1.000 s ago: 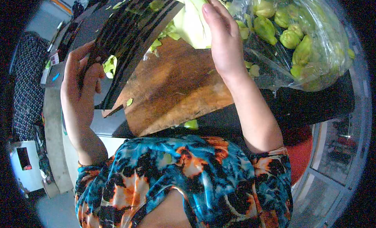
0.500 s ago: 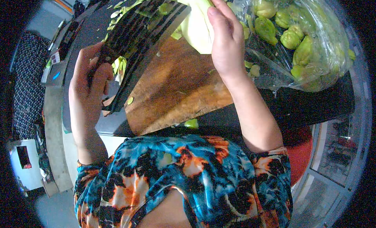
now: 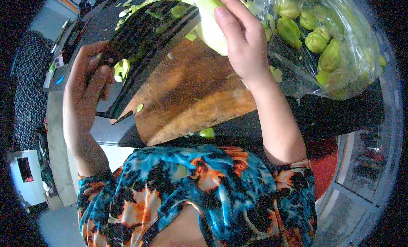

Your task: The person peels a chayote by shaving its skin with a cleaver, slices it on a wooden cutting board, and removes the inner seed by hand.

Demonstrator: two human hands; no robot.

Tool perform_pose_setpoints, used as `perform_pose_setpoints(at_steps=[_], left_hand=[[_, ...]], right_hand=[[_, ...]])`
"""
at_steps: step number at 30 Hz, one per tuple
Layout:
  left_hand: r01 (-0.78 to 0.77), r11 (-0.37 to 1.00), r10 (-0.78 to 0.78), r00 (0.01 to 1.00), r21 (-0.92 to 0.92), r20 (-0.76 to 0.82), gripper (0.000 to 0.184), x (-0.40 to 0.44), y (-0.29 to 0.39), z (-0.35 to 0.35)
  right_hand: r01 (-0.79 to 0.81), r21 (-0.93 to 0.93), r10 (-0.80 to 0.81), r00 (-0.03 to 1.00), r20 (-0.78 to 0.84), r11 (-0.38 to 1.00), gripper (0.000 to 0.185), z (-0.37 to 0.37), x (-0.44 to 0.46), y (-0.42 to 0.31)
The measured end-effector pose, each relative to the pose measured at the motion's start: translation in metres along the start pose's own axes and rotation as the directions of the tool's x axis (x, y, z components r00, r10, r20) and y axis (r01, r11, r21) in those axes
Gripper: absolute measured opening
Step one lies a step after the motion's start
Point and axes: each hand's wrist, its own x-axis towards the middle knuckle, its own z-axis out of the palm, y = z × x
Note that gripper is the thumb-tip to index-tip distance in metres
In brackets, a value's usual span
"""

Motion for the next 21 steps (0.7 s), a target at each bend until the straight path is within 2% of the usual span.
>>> perform_pose_setpoints(at_steps=[2, 5, 8, 13, 14, 16, 18, 19, 21], left_hand=[[-0.023, 1.0, 0.023, 0.999, 0.015, 0.025, 0.03, 0.003, 0.0, -0.004], [-0.02, 0.999, 0.024, 0.996, -0.042, 0.081, 0.03, 0.006, -0.004, -0.006], [0.045, 0.991, -0.031, 0.993, -0.124, 0.112, 0.026, 0.006, -0.006, -0.006], [0.006, 0.998, -0.005, 1.0, -0.056, 0.017, 0.026, 0.0, -0.007, -0.002], [0.009, 1.0, -0.009, 1.0, -0.024, 0.001, 0.026, -0.002, -0.005, -0.002], [-0.01, 0.999, 0.007, 0.998, -0.04, -0.07, 0.026, -0.006, -0.007, -0.003], [-0.036, 0.998, 0.027, 0.99, -0.061, -0.141, 0.026, -0.009, -0.014, -0.006], [-0.05, 0.996, 0.036, 0.983, -0.074, -0.18, 0.027, -0.01, -0.019, -0.01], [-0.056, 0.989, 0.035, 0.987, -0.134, -0.156, 0.026, -0.007, -0.022, -0.009]], right_hand=[[0.082, -0.08, -0.077, 0.995, 0.062, 0.993, 0.039, -0.008, 0.003, 0.007], [0.088, -0.102, -0.078, 0.992, 0.1, 0.991, 0.039, -0.012, 0.003, 0.005], [0.122, -0.185, -0.105, 0.99, 0.099, 0.975, 0.04, -0.012, 0.004, 0.005], [0.109, -0.111, -0.101, 0.992, 0.081, 0.988, 0.04, -0.007, 0.003, 0.009], [0.108, -0.094, -0.102, 0.993, 0.067, 0.99, 0.041, -0.005, 0.003, 0.01], [-0.15, -0.044, 0.147, 0.987, -0.057, 0.988, 0.041, -0.003, 0.001, -0.001], [-0.245, 0.058, 0.252, 0.951, -0.18, 0.968, 0.043, -0.004, 0.005, -0.01], [-0.211, 0.122, 0.236, 0.941, -0.244, 0.97, 0.044, -0.004, 0.007, -0.011], [-0.18, 0.125, 0.21, 0.933, -0.294, 0.976, 0.044, -0.013, 0.014, 0.0]])
